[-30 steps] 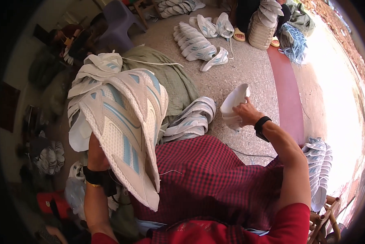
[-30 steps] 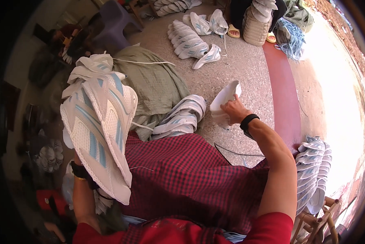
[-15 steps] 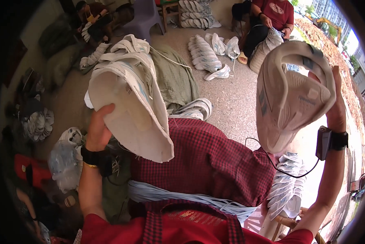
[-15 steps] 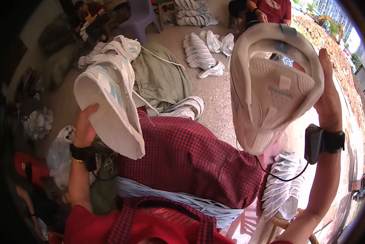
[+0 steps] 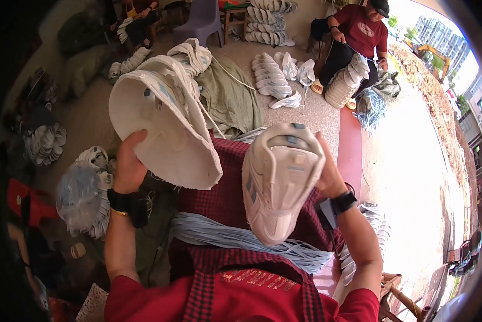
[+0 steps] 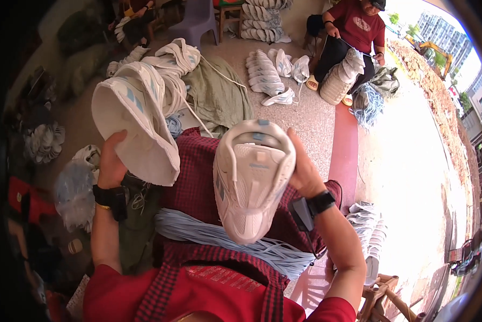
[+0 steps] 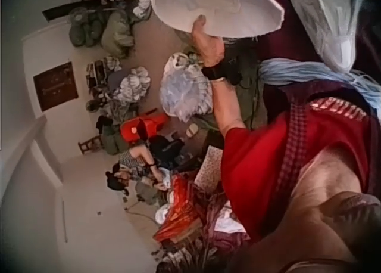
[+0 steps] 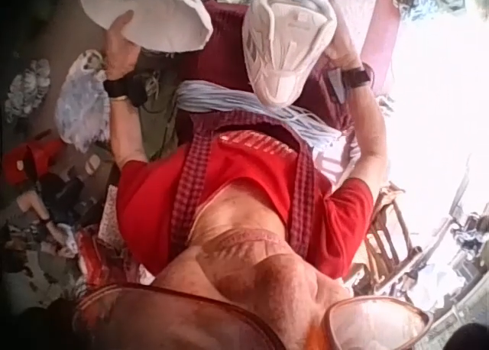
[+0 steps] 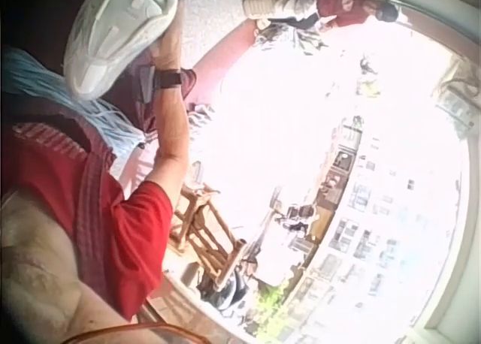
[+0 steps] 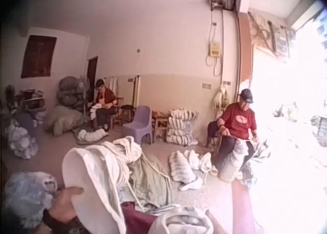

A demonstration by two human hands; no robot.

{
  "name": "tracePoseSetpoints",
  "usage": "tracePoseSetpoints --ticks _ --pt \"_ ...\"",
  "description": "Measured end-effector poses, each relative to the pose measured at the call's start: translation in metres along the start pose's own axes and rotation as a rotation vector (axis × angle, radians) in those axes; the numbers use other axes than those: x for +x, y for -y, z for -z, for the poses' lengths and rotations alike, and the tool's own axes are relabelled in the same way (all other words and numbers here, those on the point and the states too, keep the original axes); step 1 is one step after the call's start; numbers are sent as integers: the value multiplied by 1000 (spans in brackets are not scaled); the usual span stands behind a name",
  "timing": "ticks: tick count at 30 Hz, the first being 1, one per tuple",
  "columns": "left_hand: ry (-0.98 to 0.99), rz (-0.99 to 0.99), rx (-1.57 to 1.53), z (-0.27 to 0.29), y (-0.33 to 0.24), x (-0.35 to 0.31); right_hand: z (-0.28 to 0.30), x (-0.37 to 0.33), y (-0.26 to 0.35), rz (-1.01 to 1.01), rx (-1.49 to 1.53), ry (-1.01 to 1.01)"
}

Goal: Insert laces into the eyelets of shoe uppers.

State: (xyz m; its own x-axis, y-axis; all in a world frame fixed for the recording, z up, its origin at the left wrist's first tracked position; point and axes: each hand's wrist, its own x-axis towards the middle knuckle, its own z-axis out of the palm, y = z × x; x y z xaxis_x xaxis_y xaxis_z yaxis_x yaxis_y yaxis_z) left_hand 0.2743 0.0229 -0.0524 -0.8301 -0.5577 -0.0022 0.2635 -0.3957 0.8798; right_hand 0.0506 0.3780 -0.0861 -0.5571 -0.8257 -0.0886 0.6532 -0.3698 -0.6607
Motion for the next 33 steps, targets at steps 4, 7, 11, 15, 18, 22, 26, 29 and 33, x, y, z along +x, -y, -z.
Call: tracePoseSetpoints --ticks 4,7,11,15,18,22,26,29,33 --pt "10 77 -78 3 0 -12 15 30 -8 -29 -397 -138" --pt "-8 111 -6 -5 2 -24 38 27 -13 0 -734 -209" --pt "37 48 18 -13 22 -22 93 36 -60 567 -1585 -407" --pt "-26 -298 240 -39 45 -2 105 45 -70 248 -1613 -742" --pt "-74 -522 637 -75 31 6 107 39 -70 268 -1407 -814" --pt "-19 -833 955 -102 26 12 67 9 -32 652 -1057 -763" --pt "141 -633 737 -106 15 9 -40 -27 3 573 -867 -444" --pt "312 -354 392 -127 17 -5 -70 -36 6 437 -644 -123" --pt "501 -719 844 -122 68 -11 -58 -63 -46 -17 -776 -138"
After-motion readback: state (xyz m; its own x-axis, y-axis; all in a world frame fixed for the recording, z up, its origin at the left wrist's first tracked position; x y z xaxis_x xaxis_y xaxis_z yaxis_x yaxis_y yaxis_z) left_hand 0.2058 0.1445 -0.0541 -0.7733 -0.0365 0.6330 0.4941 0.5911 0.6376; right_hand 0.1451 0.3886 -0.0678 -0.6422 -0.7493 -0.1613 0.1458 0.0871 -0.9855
